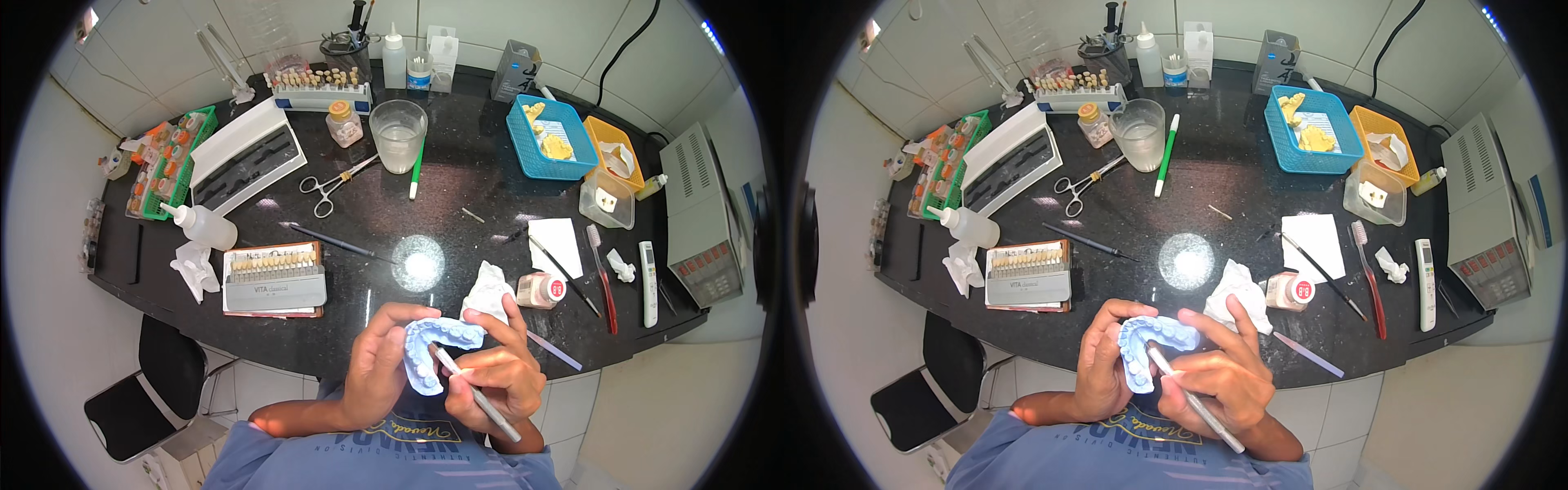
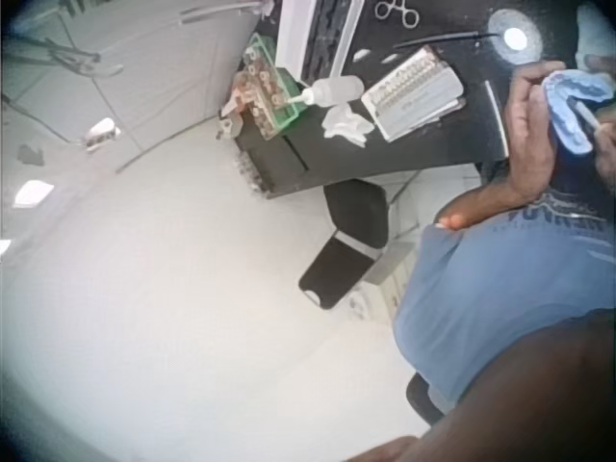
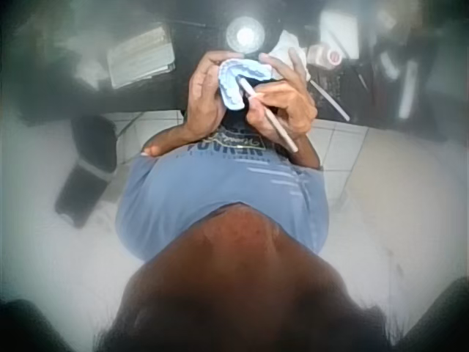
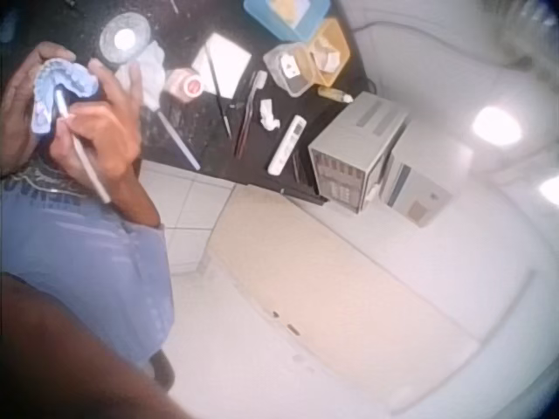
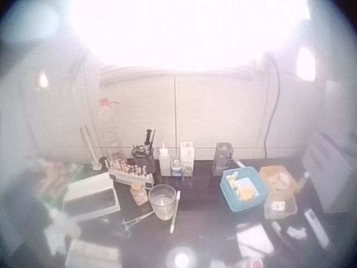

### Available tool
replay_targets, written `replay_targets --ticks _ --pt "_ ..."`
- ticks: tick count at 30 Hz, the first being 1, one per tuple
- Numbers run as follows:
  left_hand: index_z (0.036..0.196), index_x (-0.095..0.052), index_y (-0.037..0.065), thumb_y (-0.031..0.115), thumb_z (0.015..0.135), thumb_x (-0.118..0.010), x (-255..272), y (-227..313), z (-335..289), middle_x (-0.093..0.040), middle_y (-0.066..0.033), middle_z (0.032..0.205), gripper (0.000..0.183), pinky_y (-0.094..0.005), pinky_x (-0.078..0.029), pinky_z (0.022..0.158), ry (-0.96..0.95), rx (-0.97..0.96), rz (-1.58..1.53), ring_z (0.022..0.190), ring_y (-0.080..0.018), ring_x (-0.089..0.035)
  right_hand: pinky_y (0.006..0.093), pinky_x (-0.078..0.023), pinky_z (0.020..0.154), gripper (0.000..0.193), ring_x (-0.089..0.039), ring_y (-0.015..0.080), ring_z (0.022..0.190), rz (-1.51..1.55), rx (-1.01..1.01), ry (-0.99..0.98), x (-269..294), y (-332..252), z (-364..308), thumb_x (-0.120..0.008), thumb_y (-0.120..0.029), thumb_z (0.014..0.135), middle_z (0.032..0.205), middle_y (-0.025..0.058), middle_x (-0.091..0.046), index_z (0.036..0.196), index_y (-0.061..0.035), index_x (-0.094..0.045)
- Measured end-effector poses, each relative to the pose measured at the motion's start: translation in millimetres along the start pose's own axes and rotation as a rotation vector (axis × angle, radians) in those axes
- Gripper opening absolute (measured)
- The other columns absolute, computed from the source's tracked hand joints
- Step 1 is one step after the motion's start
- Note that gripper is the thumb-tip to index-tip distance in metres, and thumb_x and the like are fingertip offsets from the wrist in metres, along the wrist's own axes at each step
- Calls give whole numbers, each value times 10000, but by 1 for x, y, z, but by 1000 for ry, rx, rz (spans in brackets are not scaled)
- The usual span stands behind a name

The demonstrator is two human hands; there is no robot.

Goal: The person uses a metal dental instrument to scrape and smooth the surface of a blue dental mold held in their left hand. They rotate the mold to access different areas and occasionally wipe the tool on a white tissue.

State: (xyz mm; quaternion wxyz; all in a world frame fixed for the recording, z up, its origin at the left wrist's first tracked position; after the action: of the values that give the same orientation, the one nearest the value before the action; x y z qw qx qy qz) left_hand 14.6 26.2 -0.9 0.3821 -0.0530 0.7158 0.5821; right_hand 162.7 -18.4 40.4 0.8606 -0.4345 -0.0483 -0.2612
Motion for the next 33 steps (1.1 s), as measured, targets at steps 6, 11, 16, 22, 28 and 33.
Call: replay_targets --ticks 6,11,16,22,28,33 --pt "1249 -484 -28 406 1043 -493 -1 1 1 -661 -142 922 481 -264 -546 676 44 80 11 726 -148 -662 622 -367 1088 146 -721 392 1013 133 -69 -16 6 3 5 -720 -72 766 684 66 -694 775 -84 -575" --pt "1242 -468 -46 429 1026 -517 -9 11 0 -680 -177 833 524 -296 -567 718 89 181 -69 760 -191 -693 632 -428 1029 132 -719 440 972 147 -81 45 12 -1 4 -693 -64 782 684 100 -687 809 -58 -563" --pt "1251 -456 -53 409 1038 -485 -11 17 -1 -683 -177 844 509 -287 -563 735 68 194 -74 784 -197 -700 597 -454 1016 152 -722 423 982 104 -40 10 12 -4 4 -721 -73 778 698 75 -705 826 -76 -576" --pt "1272 -450 -54 388 1051 -460 -9 13 2 -684 -171 853 494 -287 -560 758 56 173 -85 797 -190 -694 566 -447 1034 172 -727 381 1001 52 -60 -6 11 -5 8 -779 -97 783 717 55 -721 812 -93 -609" --pt "1286 -440 -52 400 1049 -467 -6 12 0 -679 -173 872 511 -287 -556 761 65 140 -48 798 -186 -692 556 -434 1047 177 -728 359 1012 16 -48 2 4 -4 7 -807 -105 772 724 46 -728 791 -104 -631" --pt "1288 -435 -51 400 1050 -466 -7 12 0 -675 -168 858 511 -282 -557 752 60 138 -33 791 -185 -691 551 -432 1047 167 -731 350 1008 5 -51 -2 5 -4 7 -800 -93 763 727 40 -730 786 -106 -636"
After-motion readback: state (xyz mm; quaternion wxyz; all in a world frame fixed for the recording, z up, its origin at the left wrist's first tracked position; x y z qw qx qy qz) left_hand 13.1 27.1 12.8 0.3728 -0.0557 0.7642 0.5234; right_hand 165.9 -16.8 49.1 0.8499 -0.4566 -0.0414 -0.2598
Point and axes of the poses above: each hand's wrist, its own z-axis towards the middle knuckle, its own x-axis out of the back of the hand, y = z × x, the point moved 3 cm from there along z, towards the middle knuckle
